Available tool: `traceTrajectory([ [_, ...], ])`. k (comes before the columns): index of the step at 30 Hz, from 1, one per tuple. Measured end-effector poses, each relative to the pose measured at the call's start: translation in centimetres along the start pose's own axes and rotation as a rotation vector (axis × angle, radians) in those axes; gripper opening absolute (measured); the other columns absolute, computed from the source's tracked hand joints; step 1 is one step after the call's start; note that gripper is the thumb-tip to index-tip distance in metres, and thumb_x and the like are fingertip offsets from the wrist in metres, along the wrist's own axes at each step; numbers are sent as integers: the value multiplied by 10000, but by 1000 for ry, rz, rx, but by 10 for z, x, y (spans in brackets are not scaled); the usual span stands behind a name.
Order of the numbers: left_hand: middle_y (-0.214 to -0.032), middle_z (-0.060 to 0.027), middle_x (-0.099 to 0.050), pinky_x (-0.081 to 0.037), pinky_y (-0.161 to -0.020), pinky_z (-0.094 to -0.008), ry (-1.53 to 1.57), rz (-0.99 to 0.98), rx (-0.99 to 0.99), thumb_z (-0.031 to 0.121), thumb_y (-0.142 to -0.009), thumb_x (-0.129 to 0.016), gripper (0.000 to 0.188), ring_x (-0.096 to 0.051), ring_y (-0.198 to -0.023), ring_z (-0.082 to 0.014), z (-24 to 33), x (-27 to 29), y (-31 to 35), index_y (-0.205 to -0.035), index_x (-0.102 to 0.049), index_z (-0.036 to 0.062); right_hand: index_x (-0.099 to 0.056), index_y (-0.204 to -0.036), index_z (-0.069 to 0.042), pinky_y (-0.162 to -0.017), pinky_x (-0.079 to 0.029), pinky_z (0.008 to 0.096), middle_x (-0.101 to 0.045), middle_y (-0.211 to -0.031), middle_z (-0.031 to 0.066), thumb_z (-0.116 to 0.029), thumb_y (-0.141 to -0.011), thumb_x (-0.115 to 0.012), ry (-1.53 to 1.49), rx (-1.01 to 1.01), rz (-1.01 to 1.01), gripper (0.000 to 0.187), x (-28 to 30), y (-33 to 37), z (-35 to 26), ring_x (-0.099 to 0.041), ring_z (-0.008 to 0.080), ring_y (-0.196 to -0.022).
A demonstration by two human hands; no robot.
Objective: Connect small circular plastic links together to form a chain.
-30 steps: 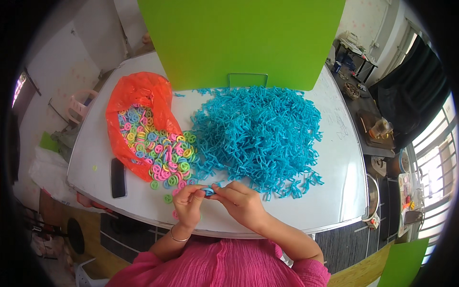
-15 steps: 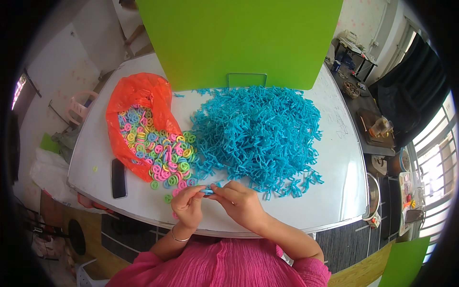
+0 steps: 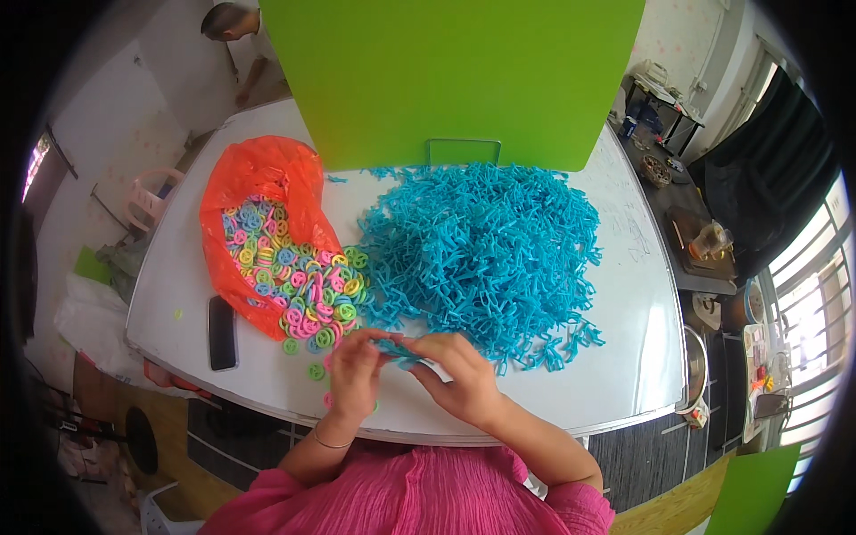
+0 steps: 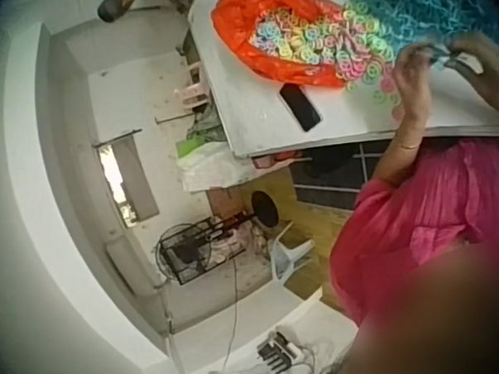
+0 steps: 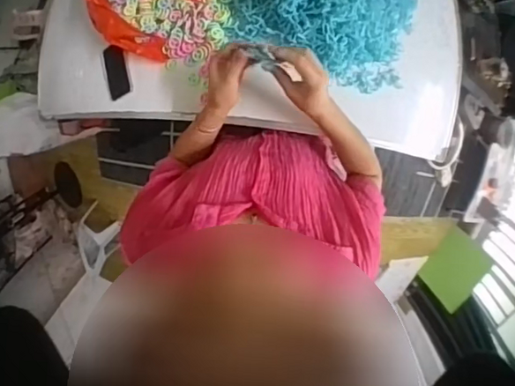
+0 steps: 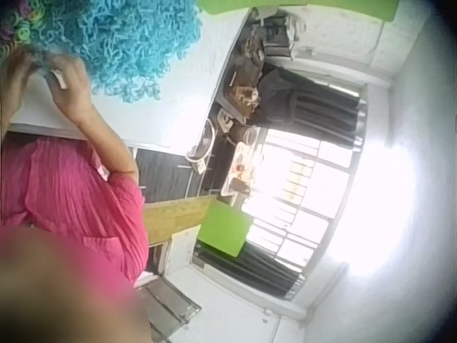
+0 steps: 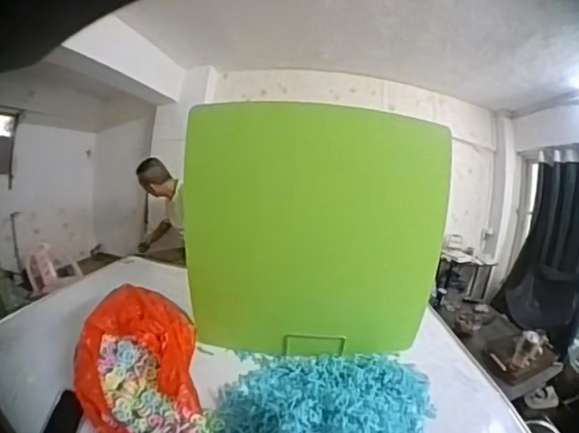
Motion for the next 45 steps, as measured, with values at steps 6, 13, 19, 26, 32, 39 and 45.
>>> traceTrajectory([
  [6,-1088,-124,-640,-542,-868,-336,563,42,383,238,-980,-543,274,-652,-966,-186,-7,-5,9,-1081,-586,-13,-675,-997,-23,-817,-493,298,-676,-1006,102,13,-803,-716,-268,-200,-47,201,-1,3,19,-628,196,-953],
  [13,-1057,-79,-653,-500,-755,-266,-74,112,213,186,-965,-562,232,-629,-902,-163,11,26,6,-1103,-631,12,-583,-1043,-15,-863,-489,329,-670,-989,106,-103,-955,-575,-768,-719,-147,124,-4,7,39,-638,192,-969],
  [19,-974,-97,-623,-470,-787,-366,-1250,191,-160,113,-816,-695,184,-576,-871,-248,32,79,-38,-996,-700,74,-566,-1071,-13,-816,-499,303,-639,-934,77,-142,-972,-555,-783,-693,-212,163,-5,3,33,-648,175,-909],
  [26,-907,-59,-583,-449,-811,-381,-1361,3,-196,113,-775,-707,208,-529,-879,-268,22,80,-56,-978,-740,143,-568,-1107,-15,-766,-490,261,-625,-927,53,-132,-978,-545,-735,-702,-256,176,-3,3,30,-620,121,-887],
  [32,-864,-58,-607,-455,-701,-347,-1253,153,-378,119,-800,-701,173,-560,-809,-234,29,69,-57,-968,-744,132,-582,-1087,-21,-749,-493,258,-646,-899,56,-114,-957,-581,-776,-790,-228,160,-4,5,35,-626,122,-849],
  [39,-724,-9,-604,-412,-525,-193,60,-17,556,219,-973,-522,169,-535,-576,-72,20,3,-11,-894,-575,79,-574,-960,-21,-720,-522,284,-651,-852,66,-88,-918,-629,-876,-760,-169,97,-13,9,39,-662,168,-785],
  [45,-602,30,-425,-313,-462,-203,110,5,583,266,-989,-484,240,-438,-518,-58,8,-14,3,-818,-514,101,-557,-932,-21,-702,-527,281,-647,-857,70,-98,-922,-625,-924,-753,-206,104,-10,12,40,-663,165,-778],
])
Point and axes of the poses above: each hand's wrist, its own y-axis away from the middle knuckle, its own x-axis out of the back of the hand, z = x × y, the point moved 3 cm from there along -y, towards the middle knuckle
